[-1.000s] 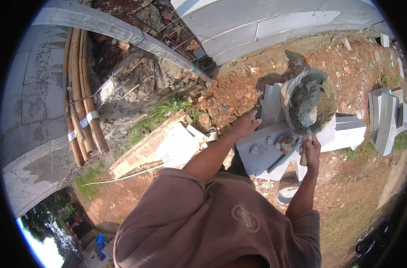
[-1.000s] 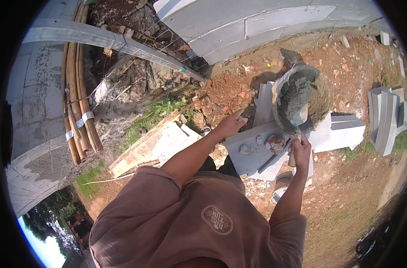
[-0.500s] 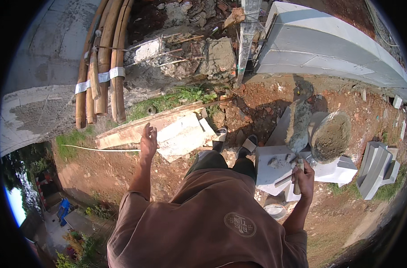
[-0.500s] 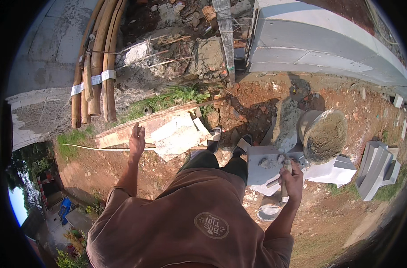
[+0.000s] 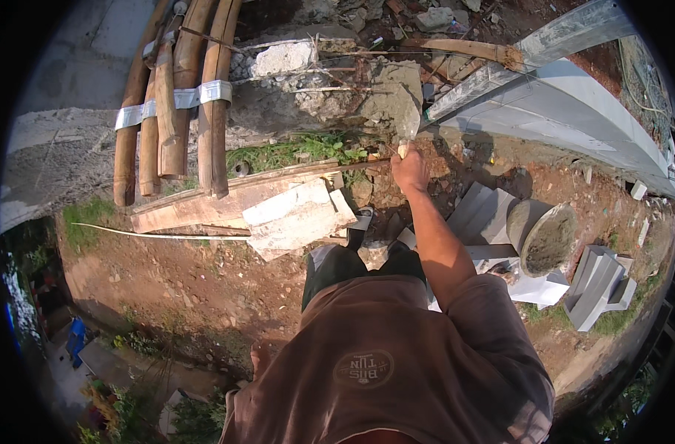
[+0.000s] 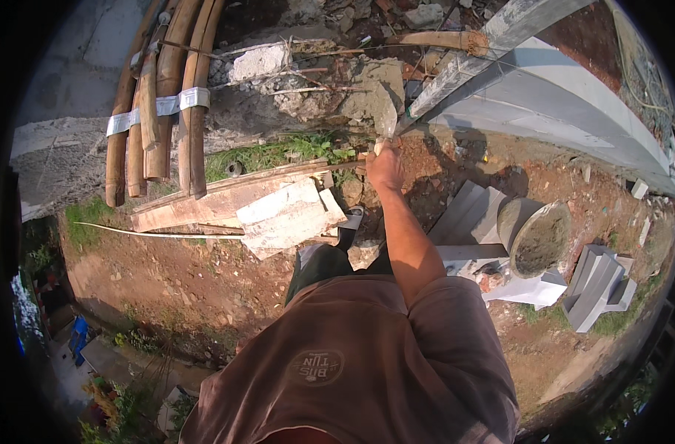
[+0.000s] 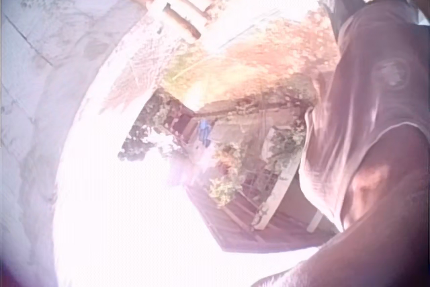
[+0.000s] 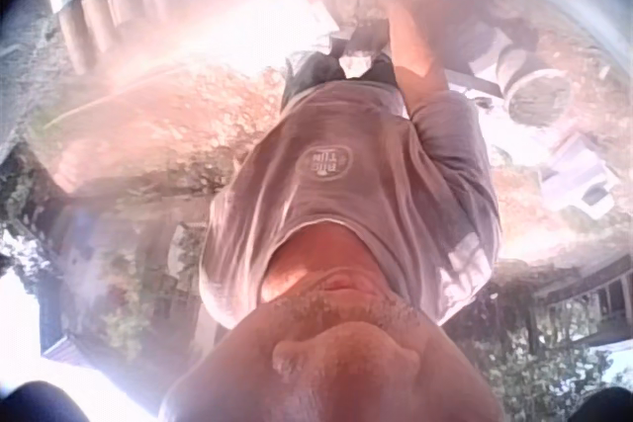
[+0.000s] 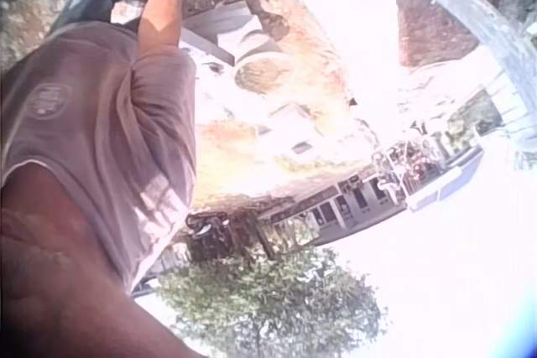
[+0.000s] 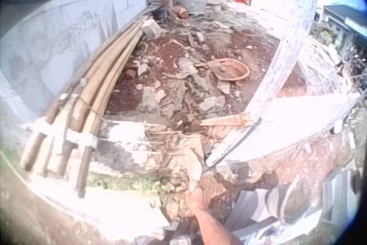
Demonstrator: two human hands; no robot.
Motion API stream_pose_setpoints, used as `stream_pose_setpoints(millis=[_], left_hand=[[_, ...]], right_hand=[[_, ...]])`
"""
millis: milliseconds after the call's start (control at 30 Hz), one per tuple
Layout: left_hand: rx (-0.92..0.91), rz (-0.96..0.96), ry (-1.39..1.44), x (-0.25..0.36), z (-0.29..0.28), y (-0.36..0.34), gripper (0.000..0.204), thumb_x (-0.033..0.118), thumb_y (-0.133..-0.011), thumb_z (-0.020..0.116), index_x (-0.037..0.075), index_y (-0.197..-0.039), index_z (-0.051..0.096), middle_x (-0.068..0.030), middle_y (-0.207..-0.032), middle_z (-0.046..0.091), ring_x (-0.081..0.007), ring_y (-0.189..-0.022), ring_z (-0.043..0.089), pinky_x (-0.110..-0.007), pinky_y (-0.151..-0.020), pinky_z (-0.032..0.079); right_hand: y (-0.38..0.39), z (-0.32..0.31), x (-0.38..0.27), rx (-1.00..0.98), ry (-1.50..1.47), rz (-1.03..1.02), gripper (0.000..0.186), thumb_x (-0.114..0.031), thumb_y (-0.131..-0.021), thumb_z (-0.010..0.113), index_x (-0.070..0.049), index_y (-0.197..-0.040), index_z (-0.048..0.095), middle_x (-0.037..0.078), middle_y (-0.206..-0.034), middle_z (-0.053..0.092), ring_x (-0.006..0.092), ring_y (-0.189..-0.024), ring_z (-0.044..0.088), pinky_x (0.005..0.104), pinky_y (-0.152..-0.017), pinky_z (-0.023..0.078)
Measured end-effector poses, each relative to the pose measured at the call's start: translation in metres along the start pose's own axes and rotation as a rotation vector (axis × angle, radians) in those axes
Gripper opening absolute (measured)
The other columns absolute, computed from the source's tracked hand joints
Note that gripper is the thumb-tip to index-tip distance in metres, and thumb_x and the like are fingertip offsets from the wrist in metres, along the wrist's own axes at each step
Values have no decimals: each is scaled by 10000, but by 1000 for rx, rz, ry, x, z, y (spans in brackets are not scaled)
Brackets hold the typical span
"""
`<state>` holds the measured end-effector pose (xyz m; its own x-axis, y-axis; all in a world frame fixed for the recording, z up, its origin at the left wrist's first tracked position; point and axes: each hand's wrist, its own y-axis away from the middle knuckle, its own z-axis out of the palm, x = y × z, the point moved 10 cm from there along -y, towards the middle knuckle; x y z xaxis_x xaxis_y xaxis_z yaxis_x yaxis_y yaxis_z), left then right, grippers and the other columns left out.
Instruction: The person scoops mortar from a bucket using a trowel and applies it to a brick. They then place the brick onto a low wall structure and tap it into position. This process is repeated with additional bricks.
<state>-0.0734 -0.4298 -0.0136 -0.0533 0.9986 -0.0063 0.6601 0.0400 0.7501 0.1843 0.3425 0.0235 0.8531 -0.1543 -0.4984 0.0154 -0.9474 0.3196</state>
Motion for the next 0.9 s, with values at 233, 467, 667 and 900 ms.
stream_pose_setpoints(millis=[233, 467, 667, 900], left_hand=[[-30, -86, 195, -19, 56, 23, 556, 390, -837, 546, -28, -1201, 498, -259, -1030, 600, -353, -979, 584, -391, -855, 454], [-28, 26, 239, 59, 20, -13, 526, 357, -841, 554, -41, -1183, 511, -242, -995, 616, -328, -931, 605, -375, -820, 473], [8, -4, 223, 42, 26, -26, 484, 287, -852, 572, -56, -1187, 504, -201, -943, 626, -261, -843, 621, -345, -682, 518], [-115, 126, 541, 63, 43, -44, 502, 285, -860, 571, -63, -1210, 480, -198, -970, 612, -223, -841, 613, -323, -674, 522]], right_hand=[[-6, 32, 16, -302, -594, 300, 474, -279, -849, 474, -44, -1260, 461, 220, -963, 611, 364, -962, 584, 427, -840, 460], [-42, 43, -11, -134, 130, -5, 491, -412, -901, 435, -98, -1277, 466, 221, -1135, 575, 397, -1004, 567, 481, -861, 447], [-35, 25, 10, -165, 96, 136, 467, -403, -892, 445, -78, -1223, 497, 237, -1098, 583, 400, -1043, 545, 492, -882, 432], [-36, 11, 30, -153, 144, 112, 430, -383, -871, 466, -76, -1164, 539, 228, -1067, 602, 400, -1010, 566, 491, -851, 445]])
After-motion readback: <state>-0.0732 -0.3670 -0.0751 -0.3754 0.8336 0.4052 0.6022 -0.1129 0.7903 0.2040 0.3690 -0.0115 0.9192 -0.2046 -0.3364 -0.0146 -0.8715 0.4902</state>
